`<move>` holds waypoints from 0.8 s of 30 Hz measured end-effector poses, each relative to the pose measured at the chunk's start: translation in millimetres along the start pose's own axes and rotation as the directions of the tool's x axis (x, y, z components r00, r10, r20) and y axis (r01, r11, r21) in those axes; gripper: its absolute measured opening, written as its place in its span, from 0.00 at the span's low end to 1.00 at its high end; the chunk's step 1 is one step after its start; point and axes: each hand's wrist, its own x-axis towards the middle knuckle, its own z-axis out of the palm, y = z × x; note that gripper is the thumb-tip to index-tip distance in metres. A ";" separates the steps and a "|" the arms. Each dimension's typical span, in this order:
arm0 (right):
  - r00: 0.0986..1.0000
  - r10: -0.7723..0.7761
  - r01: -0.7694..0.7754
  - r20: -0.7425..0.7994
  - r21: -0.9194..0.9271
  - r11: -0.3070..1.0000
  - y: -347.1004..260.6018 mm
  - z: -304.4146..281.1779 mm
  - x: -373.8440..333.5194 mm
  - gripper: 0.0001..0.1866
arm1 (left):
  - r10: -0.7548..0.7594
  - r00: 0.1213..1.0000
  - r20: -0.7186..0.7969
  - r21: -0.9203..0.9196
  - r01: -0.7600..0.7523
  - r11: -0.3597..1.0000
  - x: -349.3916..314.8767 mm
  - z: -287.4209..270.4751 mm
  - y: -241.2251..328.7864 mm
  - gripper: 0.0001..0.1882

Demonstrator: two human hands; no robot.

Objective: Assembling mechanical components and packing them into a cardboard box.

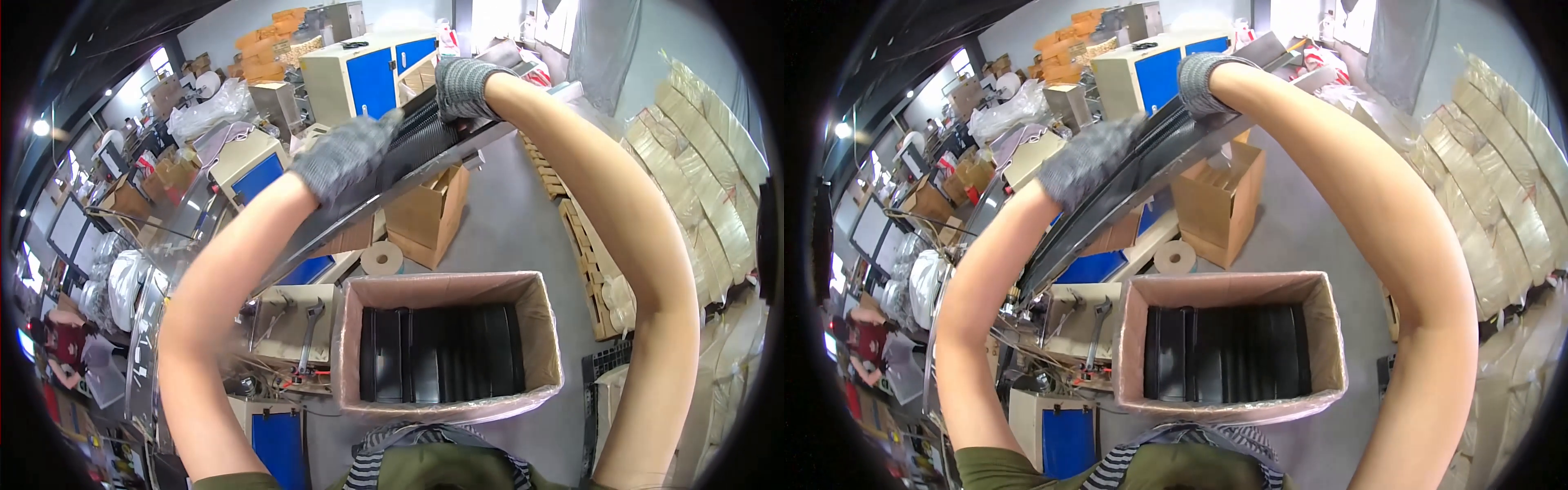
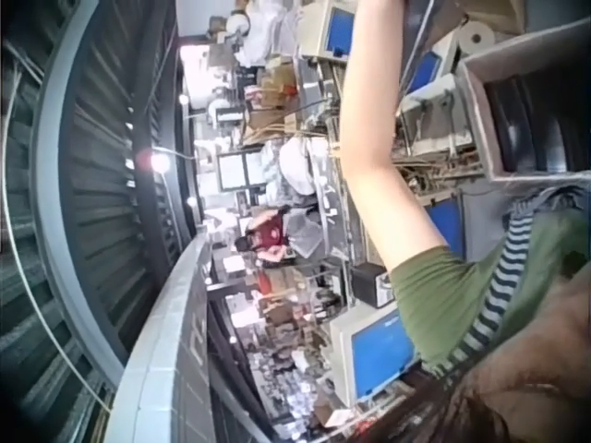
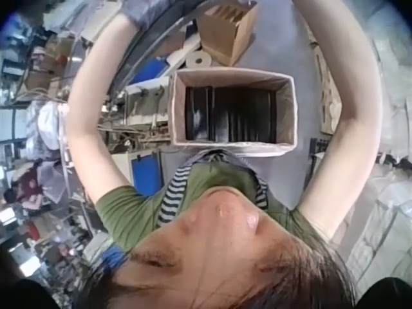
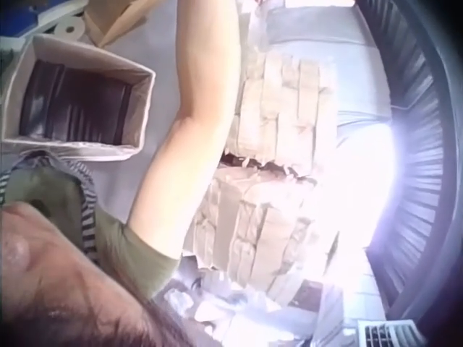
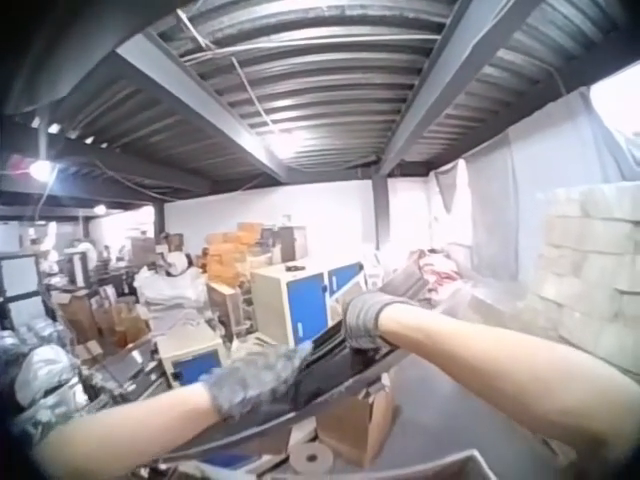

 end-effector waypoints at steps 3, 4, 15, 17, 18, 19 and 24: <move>0.999 -0.048 0.048 0.002 -0.172 0.984 -8.3 4.2 -0.3 0.17 | -0.170 0.983 0.069 -0.261 0.183 0.948 -28.3 27.5 7.4 0.21; 1.000 -0.029 0.029 -0.004 -0.007 1.000 -2.3 10.5 -0.7 0.16 | -0.023 0.997 -0.070 -0.215 0.007 0.977 -38.6 39.4 8.2 0.22; 0.722 -0.007 0.251 -0.692 0.253 0.934 -58.3 88.9 -136.3 0.10 | 0.119 0.937 -0.328 -0.198 -0.192 0.961 -102.2 275.9 106.6 0.33; 0.646 -0.112 0.486 -0.755 0.294 0.823 -78.9 149.3 -145.1 0.14 | -0.011 0.998 0.068 -0.225 0.026 0.974 -130.1 376.8 115.3 0.41; 0.803 0.021 0.380 -0.596 0.538 0.752 -102.8 229.9 -152.5 0.17 | -0.040 0.960 0.277 -0.306 0.128 0.943 -129.8 418.6 129.8 0.46; 0.987 -0.020 0.114 -0.161 0.596 0.795 -121.7 282.8 -165.7 0.20 | -0.048 0.875 0.483 -0.355 0.245 0.902 -131.2 454.9 144.8 0.50; 0.778 -0.471 0.134 0.416 0.622 0.771 -230.8 493.3 -244.0 0.37 | 0.085 0.764 0.640 -0.366 0.206 0.907 -129.6 536.4 193.5 0.59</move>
